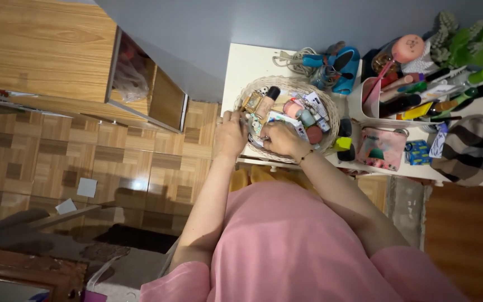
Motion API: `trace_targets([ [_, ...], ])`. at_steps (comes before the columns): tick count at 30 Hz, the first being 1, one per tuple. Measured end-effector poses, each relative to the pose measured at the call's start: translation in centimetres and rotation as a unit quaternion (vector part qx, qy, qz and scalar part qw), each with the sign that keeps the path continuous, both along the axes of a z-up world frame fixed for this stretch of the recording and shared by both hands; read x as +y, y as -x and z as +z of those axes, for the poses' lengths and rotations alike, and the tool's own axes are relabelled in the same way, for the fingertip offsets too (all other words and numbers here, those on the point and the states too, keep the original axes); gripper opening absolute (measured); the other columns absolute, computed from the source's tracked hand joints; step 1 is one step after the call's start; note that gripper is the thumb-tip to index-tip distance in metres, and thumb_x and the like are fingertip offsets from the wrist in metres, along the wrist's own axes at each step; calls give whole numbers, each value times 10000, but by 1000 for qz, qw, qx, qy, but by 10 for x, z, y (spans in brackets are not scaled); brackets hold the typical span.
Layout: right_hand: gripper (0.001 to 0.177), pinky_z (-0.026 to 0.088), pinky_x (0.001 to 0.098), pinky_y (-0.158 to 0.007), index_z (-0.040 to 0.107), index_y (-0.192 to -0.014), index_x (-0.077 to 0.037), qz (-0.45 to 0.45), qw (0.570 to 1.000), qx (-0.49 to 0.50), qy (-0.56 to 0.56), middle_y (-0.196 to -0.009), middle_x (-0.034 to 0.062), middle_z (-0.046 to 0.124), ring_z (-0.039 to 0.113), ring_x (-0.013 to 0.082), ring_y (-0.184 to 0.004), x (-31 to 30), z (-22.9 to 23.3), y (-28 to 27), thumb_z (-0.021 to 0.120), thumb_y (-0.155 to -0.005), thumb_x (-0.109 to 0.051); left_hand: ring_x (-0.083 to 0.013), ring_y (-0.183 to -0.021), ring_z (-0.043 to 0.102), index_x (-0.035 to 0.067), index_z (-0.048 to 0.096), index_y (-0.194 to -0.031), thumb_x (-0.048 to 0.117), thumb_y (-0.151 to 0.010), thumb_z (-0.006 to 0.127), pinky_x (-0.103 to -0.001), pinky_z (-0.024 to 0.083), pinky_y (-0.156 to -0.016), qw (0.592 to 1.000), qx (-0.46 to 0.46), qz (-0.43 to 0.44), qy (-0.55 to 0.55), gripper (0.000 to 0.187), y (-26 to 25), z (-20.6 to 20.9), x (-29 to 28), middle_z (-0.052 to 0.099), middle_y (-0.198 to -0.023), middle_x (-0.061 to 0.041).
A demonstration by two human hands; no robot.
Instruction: Organizing and decluttering items on a desk, including sorting a basket of cosmetics and using a hair dryer and broom to tidy the area.
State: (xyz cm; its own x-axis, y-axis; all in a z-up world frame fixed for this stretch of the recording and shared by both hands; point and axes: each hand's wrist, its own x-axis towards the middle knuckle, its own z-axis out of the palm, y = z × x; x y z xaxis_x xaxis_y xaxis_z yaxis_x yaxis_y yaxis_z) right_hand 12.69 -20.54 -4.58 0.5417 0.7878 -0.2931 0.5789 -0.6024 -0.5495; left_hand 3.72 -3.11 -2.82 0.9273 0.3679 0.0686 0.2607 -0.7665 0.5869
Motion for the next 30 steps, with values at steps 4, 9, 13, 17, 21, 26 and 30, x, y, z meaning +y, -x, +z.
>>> trace_targets([
  [4, 244, 550, 427, -890, 715, -1025, -68, -40, 997, -24, -56, -1066, 142, 722, 691, 316, -1002, -23, 9, -16, 765, -804, -160, -420, -1006, 581, 67, 685, -1138, 159, -838, 735, -492, 494, -862, 999, -13, -1, -48, 317, -5, -16, -8, 627, -1122, -164],
  [9, 210, 555, 430, -809, 722, -969, -63, -210, 953, -151, -155, -1017, 145, 703, 687, 333, -935, -81, 42, -61, 793, -790, -147, -324, -1061, 576, 75, 684, -1151, 303, -857, 718, -469, 463, -847, 984, 83, -32, -157, 374, -12, -38, -36, 619, -1141, -113],
  [13, 195, 559, 433, -793, 701, -971, -48, -251, 939, -217, -92, -1014, 156, 695, 684, 336, -923, -130, 24, -88, 778, -829, -156, -288, -1081, 563, 69, 683, -1157, 382, -922, 656, -466, 432, -888, 966, 131, -28, -220, 392, -22, -45, -49, 608, -1147, -97],
  [17, 195, 562, 433, -789, 711, -955, -53, -290, 932, -214, -26, -997, 148, 711, 694, 330, -903, -139, 7, -89, 776, -838, -195, -280, -1121, 516, 112, 681, -1166, 395, -937, 625, -541, 390, -993, 959, 165, 1, -229, 368, -25, -32, -52, 558, -1184, -89],
  [21, 287, 566, 415, -787, 718, -970, -46, -324, 943, -71, -28, -958, 135, 732, 710, 305, -874, -125, 12, -80, 788, -806, -270, -336, -1165, 485, 112, 684, -1155, 306, -858, 682, -549, 419, -969, 975, 140, 17, -171, 355, -26, -44, -47, 497, -1248, -128],
  [26, 268, 565, 421, -784, 734, -971, -54, -323, 944, -64, 6, -957, 133, 743, 712, 310, -879, -122, -4, -85, 788, -807, -259, -347, -1153, 506, 78, 703, -1127, 228, -849, 719, -474, 494, -900, 983, 141, 25, -111, 316, -39, -39, -33, 499, -1264, -148],
  [30, 275, 569, 404, -782, 723, -960, -35, -343, 938, -38, -24, -944, 135, 738, 718, 296, -869, -118, -22, -95, 806, -806, -247, -342, -1108, 533, 73, 723, -1093, 143, -817, 701, -453, 517, -860, 985, 121, 46, -112, 286, -42, -48, -22, 529, -1234, -146],
])
